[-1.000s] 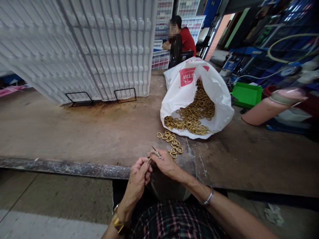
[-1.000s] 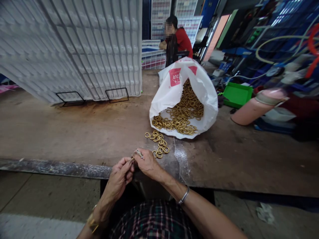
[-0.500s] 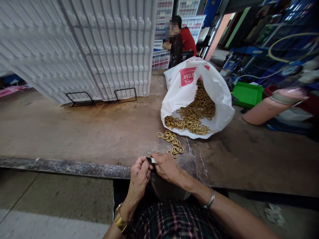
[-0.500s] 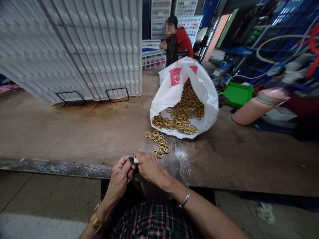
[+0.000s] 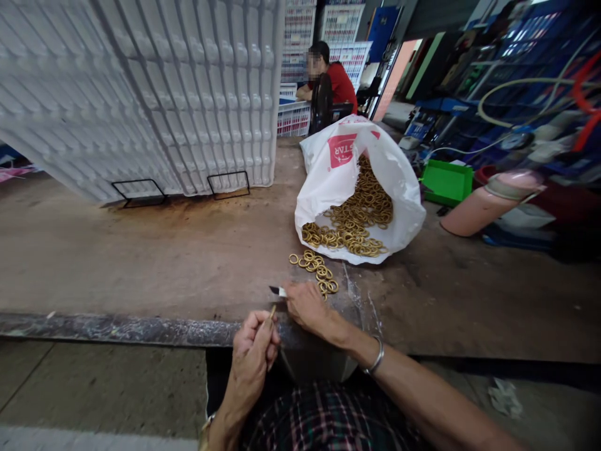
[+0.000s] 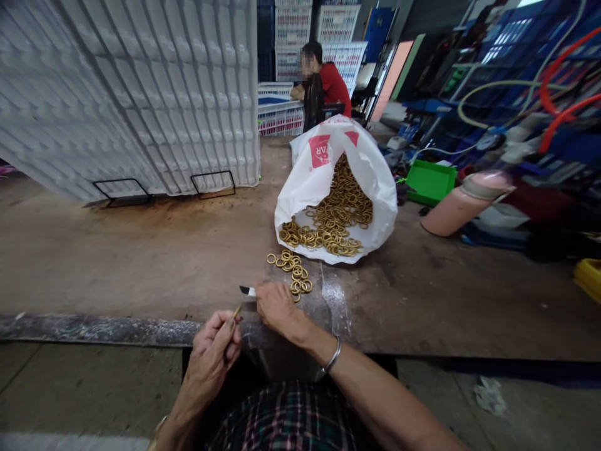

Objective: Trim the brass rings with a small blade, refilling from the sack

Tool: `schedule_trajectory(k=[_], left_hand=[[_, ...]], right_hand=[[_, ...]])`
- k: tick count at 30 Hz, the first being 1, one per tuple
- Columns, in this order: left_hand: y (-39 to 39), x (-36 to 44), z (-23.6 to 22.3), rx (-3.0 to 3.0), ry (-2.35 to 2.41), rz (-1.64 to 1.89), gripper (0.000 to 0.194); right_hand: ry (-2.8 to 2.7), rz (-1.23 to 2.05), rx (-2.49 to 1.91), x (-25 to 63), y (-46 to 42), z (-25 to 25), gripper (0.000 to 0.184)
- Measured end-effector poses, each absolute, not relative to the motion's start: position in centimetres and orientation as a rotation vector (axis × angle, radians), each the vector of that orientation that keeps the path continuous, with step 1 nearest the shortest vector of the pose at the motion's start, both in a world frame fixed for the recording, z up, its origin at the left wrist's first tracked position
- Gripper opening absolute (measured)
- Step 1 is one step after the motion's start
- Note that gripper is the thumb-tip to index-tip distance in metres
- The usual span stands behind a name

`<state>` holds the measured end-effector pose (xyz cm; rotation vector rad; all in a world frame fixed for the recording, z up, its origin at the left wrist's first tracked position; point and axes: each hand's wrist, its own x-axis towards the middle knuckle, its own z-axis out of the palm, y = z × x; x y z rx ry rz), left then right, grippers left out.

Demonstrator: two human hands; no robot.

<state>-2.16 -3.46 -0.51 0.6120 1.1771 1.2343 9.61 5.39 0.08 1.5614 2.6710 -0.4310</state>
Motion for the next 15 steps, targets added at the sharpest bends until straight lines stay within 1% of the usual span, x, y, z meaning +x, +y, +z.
schedule_trajectory(k=[3, 8, 11, 15], left_hand=[[-3.5, -2.1, 0.1, 0.511, 1.078, 1.256, 0.028], [-2.9, -2.3, 0.2, 0.284, 1.003, 1.308, 0.031], [-2.7, -2.5, 0.0, 0.212, 0.990, 1.313, 0.030], [-2.6, -3.0, -0.2, 0.133, 0.898, 1.313, 0.030]], right_hand=[[2.665, -0.311, 1.696, 10.1, 7.3, 0.7, 0.024], [2.592, -0.092, 1.869, 10.4, 10.7, 0.4, 0.022], [2.542, -0.047, 1.905, 10.4, 11.9, -0.7, 0.025], [2.551, -0.081, 1.897, 10.3, 12.5, -1.6, 0.027]])
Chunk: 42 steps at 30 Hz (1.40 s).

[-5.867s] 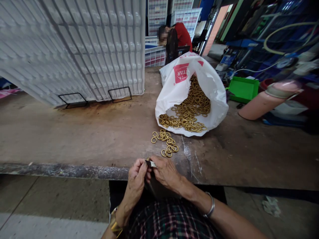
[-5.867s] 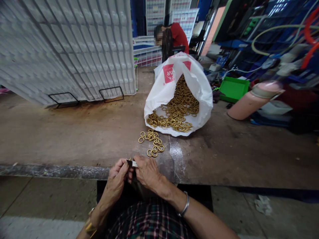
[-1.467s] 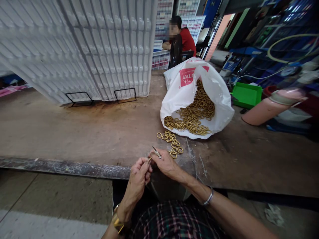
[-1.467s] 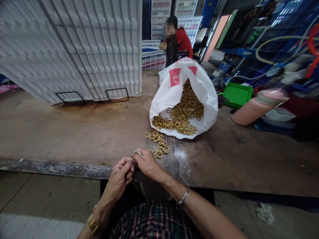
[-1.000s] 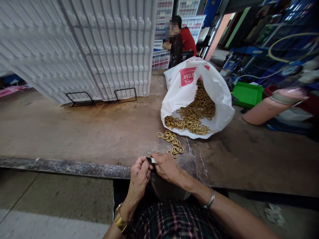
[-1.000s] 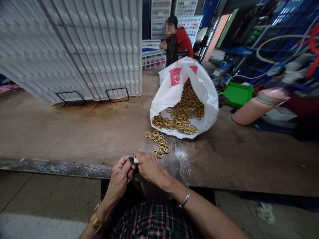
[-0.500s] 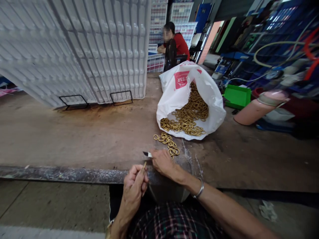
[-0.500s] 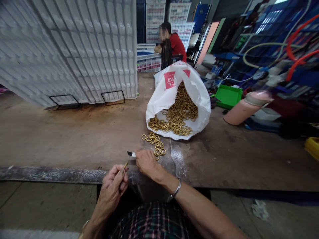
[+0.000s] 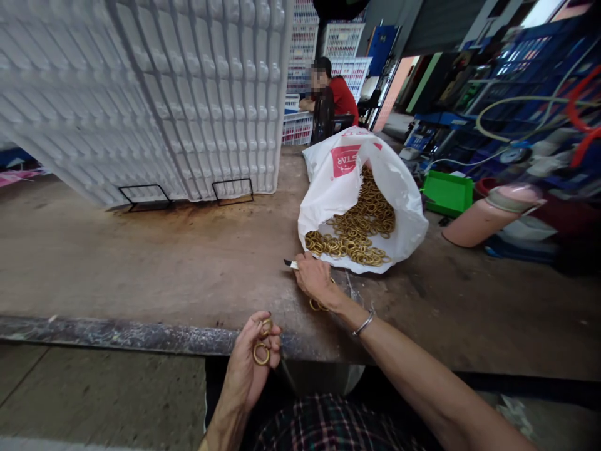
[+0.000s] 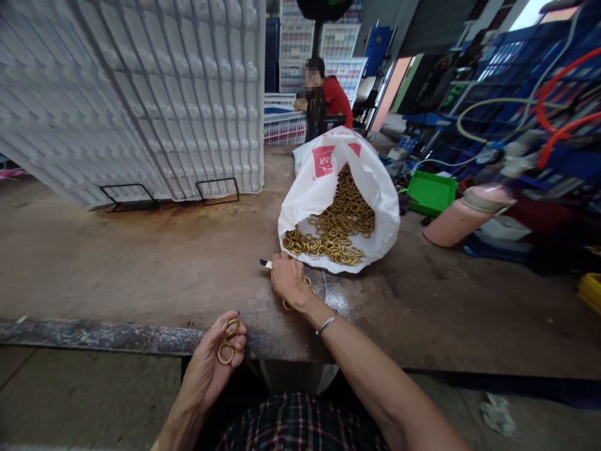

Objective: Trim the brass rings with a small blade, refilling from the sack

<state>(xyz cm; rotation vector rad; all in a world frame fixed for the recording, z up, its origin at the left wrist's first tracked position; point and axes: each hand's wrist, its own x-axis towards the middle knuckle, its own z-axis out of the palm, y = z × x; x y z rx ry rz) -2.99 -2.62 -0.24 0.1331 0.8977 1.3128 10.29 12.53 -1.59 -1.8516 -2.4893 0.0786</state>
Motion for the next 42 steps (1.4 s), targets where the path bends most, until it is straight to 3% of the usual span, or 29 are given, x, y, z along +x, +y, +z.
schedule_trajectory(k=[5, 13, 19, 24, 29, 37, 42], left_hand=[[-2.2, -3.5, -0.4, 0.005, 0.798, 1.280, 0.018], [-1.4, -3.2, -0.4, 0.090, 0.914, 1.336, 0.027], [-0.8, -2.9, -0.2, 0.391, 1.199, 1.400, 0.046], [-0.8, -2.6, -0.7, 0.560, 1.304, 1.266, 0.041], [-1.1, -2.5, -1.3, 0.676, 1.383, 1.239, 0.034], [-1.0, -2.1, -1.2, 1.080, 1.578, 1.316, 0.025], [-1.3, -2.0, -0.9, 0.879, 1.468, 1.208, 0.030]], right_hand=[[-2.479, 0.165, -1.845, 9.8, 12.4, -0.9, 0.023], [-2.566, 0.219, -1.716, 9.3, 11.2, -0.2, 0.022], [-2.448, 0.581, -1.199, 9.9, 8.4, -0.7, 0.020], [-2.244, 0.838, -1.013, 9.8, 6.1, -0.6, 0.015], [-2.078, 1.048, -1.089, 9.6, 5.5, -0.7, 0.010], [-1.869, 1.417, -1.240, 9.7, 5.1, -0.1, 0.030], [-1.799, 1.435, -1.236, 9.5, 5.0, -0.3, 0.026]])
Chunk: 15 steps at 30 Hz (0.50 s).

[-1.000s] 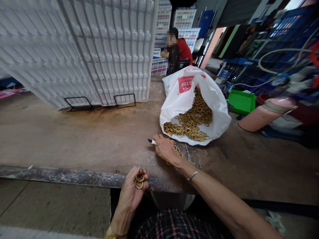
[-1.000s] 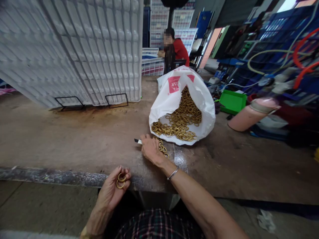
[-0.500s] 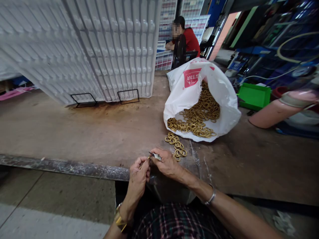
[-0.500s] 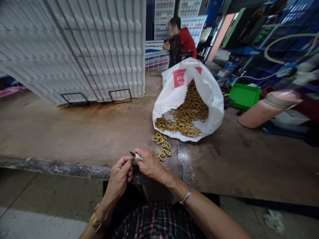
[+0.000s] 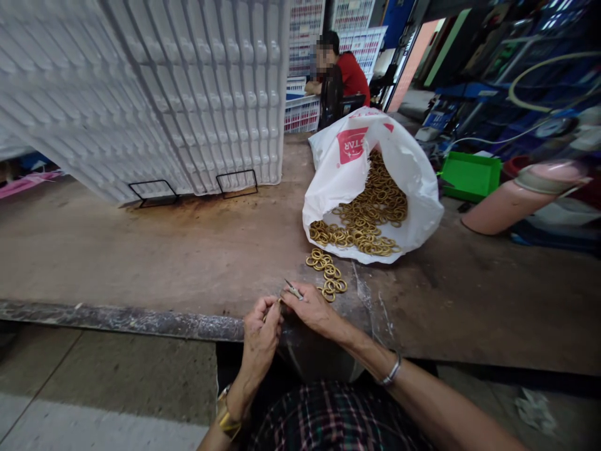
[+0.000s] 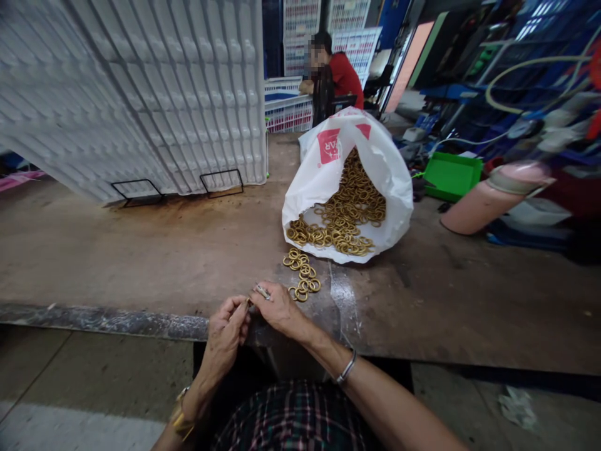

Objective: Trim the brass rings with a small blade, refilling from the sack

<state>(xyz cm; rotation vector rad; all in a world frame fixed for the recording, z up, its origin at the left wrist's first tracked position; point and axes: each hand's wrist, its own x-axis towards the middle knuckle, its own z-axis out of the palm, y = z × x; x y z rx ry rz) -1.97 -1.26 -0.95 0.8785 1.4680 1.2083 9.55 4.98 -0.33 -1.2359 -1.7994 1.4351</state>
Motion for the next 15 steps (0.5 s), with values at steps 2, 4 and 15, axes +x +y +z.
schedule_trajectory(k=[2, 4, 15], left_hand=[[-1.37, -2.06, -0.94, 0.795, 1.408, 1.164, 0.032], [-1.47, -2.20, -1.04, 0.750, 1.353, 1.146, 0.032], [-1.70, -2.60, -1.38, 0.668, 1.230, 1.160, 0.029]], right_hand=[[-1.809, 1.392, -1.258, 9.42, 4.90, -0.43, 0.024], [-1.823, 1.376, -1.263, 9.31, 4.80, -0.42, 0.022], [-1.852, 1.387, -1.217, 9.13, 4.69, -0.20, 0.021]])
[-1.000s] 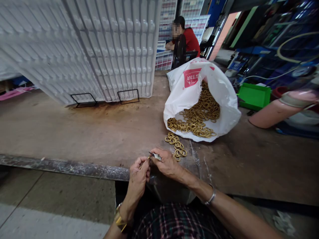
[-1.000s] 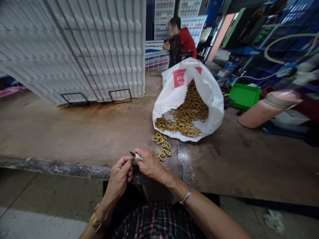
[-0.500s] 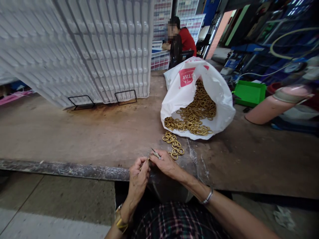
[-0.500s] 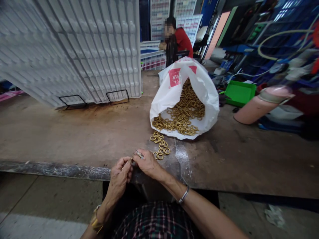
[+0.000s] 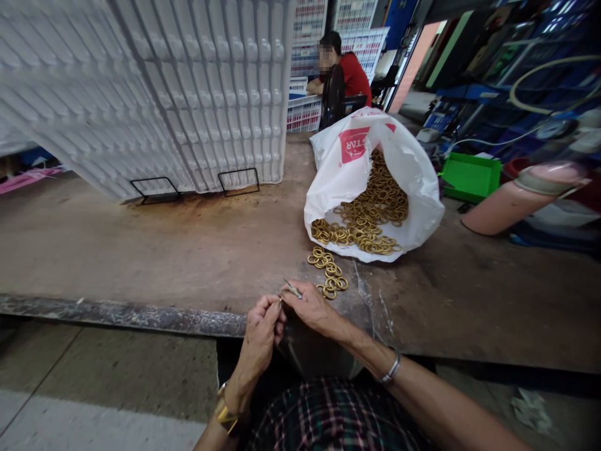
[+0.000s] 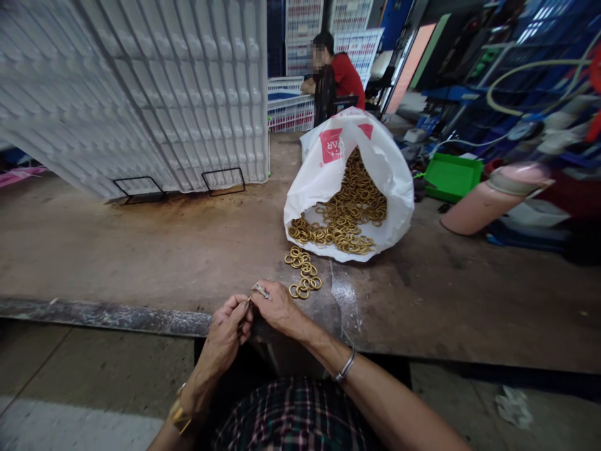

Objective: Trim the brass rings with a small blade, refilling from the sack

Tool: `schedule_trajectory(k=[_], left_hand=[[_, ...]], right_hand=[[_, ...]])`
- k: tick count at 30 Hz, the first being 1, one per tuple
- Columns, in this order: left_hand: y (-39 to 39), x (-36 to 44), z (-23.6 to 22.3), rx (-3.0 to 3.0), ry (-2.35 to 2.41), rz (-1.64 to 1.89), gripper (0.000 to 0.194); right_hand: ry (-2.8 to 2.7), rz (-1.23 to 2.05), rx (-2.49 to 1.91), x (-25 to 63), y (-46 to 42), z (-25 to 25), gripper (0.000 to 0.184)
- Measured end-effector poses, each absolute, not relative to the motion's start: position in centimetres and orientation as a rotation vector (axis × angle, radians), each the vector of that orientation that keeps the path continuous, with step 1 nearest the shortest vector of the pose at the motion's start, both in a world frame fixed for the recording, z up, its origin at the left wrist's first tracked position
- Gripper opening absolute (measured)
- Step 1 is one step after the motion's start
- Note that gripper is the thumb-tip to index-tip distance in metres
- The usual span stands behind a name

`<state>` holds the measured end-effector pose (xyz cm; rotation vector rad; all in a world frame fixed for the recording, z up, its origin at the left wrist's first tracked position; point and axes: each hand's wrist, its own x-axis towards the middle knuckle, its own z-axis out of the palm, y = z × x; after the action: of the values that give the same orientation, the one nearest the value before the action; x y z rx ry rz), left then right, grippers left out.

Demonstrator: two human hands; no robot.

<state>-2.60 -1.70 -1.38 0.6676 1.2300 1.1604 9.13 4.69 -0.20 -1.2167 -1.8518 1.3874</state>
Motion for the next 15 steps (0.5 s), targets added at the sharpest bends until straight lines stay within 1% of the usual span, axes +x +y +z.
schedule_trajectory(k=[10, 13, 15], left_hand=[[-1.83, -2.52, -1.31, 0.649, 1.213, 1.193, 0.030], [-1.84, -2.59, -1.38, 0.634, 1.183, 1.215, 0.030], [-1.83, -2.69, -1.44, 0.630, 1.187, 1.229, 0.030]], right_hand=[[-1.835, 1.372, -1.214, 9.06, 4.82, -0.46, 0.022], [-1.893, 1.290, -1.256, 9.22, 4.92, -0.82, 0.022], [-1.993, 1.180, -1.284, 9.41, 4.76, -1.11, 0.023]])
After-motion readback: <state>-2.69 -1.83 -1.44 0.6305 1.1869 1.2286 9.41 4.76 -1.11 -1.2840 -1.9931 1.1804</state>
